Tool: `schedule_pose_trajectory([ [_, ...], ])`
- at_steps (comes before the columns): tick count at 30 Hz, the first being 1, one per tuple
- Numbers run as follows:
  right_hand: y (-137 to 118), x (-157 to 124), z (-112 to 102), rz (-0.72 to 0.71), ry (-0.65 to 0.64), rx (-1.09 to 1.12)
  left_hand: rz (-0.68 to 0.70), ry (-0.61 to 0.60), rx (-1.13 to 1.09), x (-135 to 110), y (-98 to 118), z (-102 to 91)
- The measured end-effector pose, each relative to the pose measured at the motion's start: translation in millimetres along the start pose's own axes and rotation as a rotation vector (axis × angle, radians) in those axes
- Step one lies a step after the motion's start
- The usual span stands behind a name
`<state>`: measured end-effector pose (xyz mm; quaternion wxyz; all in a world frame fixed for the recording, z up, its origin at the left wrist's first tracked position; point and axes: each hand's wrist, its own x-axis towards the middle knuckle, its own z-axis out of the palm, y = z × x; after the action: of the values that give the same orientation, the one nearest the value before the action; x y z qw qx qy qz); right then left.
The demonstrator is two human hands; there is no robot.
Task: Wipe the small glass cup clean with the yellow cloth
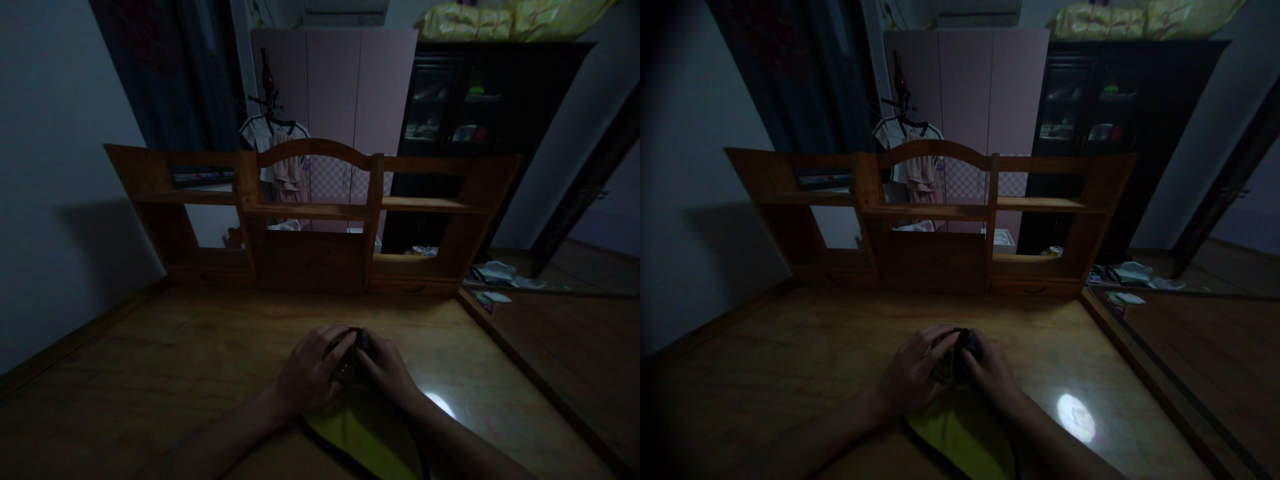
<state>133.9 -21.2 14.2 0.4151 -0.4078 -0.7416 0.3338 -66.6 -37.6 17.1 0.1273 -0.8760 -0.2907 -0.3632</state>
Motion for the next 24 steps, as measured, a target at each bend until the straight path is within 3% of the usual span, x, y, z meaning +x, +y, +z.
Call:
schedule_pose_trajectory([
  [15, 1.3, -2.9, -0.1, -0.080, -0.104, 0.088, 0.004, -0.018, -0.046, -0.8, 0.0, 0.4],
  [24, -0.2, -1.0, 0.9, -0.108, -0.091, 0.051, 0.041, -0.034, -0.035, 0.4, -0.8, -0.9],
])
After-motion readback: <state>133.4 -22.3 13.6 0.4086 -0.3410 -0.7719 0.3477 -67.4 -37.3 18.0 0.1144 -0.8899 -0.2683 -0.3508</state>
